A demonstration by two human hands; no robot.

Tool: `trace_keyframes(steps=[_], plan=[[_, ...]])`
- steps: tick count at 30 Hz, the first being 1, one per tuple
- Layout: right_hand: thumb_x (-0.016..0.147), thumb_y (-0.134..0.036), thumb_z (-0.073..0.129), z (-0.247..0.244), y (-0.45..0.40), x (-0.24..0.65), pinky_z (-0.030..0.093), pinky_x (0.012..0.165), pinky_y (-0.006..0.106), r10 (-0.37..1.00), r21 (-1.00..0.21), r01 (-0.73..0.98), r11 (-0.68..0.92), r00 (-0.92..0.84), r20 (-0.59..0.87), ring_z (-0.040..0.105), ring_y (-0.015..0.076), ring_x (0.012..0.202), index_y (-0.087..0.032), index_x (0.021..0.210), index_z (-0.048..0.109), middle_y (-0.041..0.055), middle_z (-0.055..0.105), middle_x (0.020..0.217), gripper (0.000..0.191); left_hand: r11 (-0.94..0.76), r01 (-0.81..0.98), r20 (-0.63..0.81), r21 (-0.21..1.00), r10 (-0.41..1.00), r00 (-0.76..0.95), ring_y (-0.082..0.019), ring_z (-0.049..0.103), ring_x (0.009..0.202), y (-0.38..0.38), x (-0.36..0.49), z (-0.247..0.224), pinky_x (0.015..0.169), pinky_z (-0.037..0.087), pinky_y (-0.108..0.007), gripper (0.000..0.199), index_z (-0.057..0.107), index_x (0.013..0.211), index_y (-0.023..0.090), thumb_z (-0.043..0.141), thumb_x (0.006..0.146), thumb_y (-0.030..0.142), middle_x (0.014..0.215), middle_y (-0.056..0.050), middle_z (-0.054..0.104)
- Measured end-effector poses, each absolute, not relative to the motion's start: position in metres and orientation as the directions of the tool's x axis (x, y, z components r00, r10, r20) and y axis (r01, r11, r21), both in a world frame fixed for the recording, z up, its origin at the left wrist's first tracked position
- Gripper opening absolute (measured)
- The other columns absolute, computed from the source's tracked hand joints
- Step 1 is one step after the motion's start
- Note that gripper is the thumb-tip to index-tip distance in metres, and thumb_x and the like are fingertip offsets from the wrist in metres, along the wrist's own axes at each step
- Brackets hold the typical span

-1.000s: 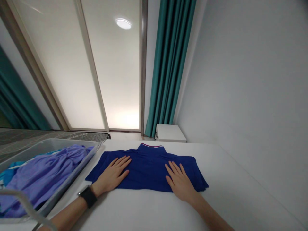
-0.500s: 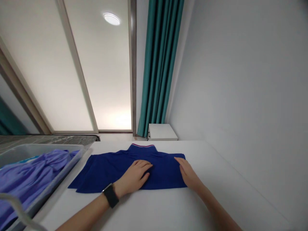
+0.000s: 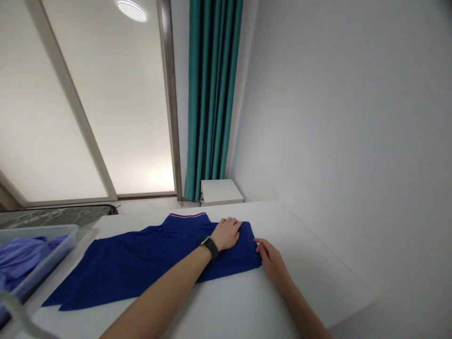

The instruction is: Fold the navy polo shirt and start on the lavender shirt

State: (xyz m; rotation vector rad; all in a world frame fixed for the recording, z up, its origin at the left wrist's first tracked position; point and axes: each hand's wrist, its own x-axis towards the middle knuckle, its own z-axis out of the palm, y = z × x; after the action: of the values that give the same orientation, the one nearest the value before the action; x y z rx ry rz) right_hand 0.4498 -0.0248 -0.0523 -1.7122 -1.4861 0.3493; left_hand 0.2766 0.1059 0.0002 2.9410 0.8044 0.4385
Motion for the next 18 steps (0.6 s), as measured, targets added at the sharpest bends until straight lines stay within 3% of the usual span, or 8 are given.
trace_keyframes(steps=[8,14,18], plan=[[0.091,-0.035,0.031,-0.054,-0.025,0.448,0.051,0.08,0.037,0.921,-0.66,0.751,0.005,0.253,0.296,0.062,0.0233,0.084,-0.021,0.119,0.061,0.0081,0.068,0.091,0.044,-0.861,0.472,0.268,0.191,0.508,0.819,-0.026,0.054,0.105,0.113,0.283,-0.006,0.091,0.042,-0.04,0.016,0.063,0.1,0.017,0.049,0.092,0.023,0.104,-0.011,0.06],[0.089,-0.038,0.036,-0.044,-0.02,0.453,0.051,0.075,0.034,0.872,-0.736,0.674,0.064,0.321,0.369,0.062,0.0217,0.085,-0.019,0.11,0.065,0.0095,0.066,0.094,0.041,-0.824,0.485,0.289,0.293,0.56,0.777,-0.022,0.061,0.094,0.116,0.278,-0.01,0.085,0.045,-0.034,0.016,0.054,0.105,0.019,0.04,0.098,0.024,0.098,-0.007,0.065],[0.085,-0.038,0.042,-0.034,-0.012,0.454,0.049,0.067,0.031,0.893,-0.781,0.618,0.085,0.3,0.335,0.06,0.0192,0.079,-0.019,0.115,0.062,0.0084,0.066,0.099,0.04,-0.784,0.501,0.31,0.368,0.611,0.729,-0.021,0.064,0.089,0.116,0.276,-0.017,0.081,0.047,-0.031,0.019,0.049,0.108,0.021,0.032,0.102,0.027,0.093,-0.005,0.067]])
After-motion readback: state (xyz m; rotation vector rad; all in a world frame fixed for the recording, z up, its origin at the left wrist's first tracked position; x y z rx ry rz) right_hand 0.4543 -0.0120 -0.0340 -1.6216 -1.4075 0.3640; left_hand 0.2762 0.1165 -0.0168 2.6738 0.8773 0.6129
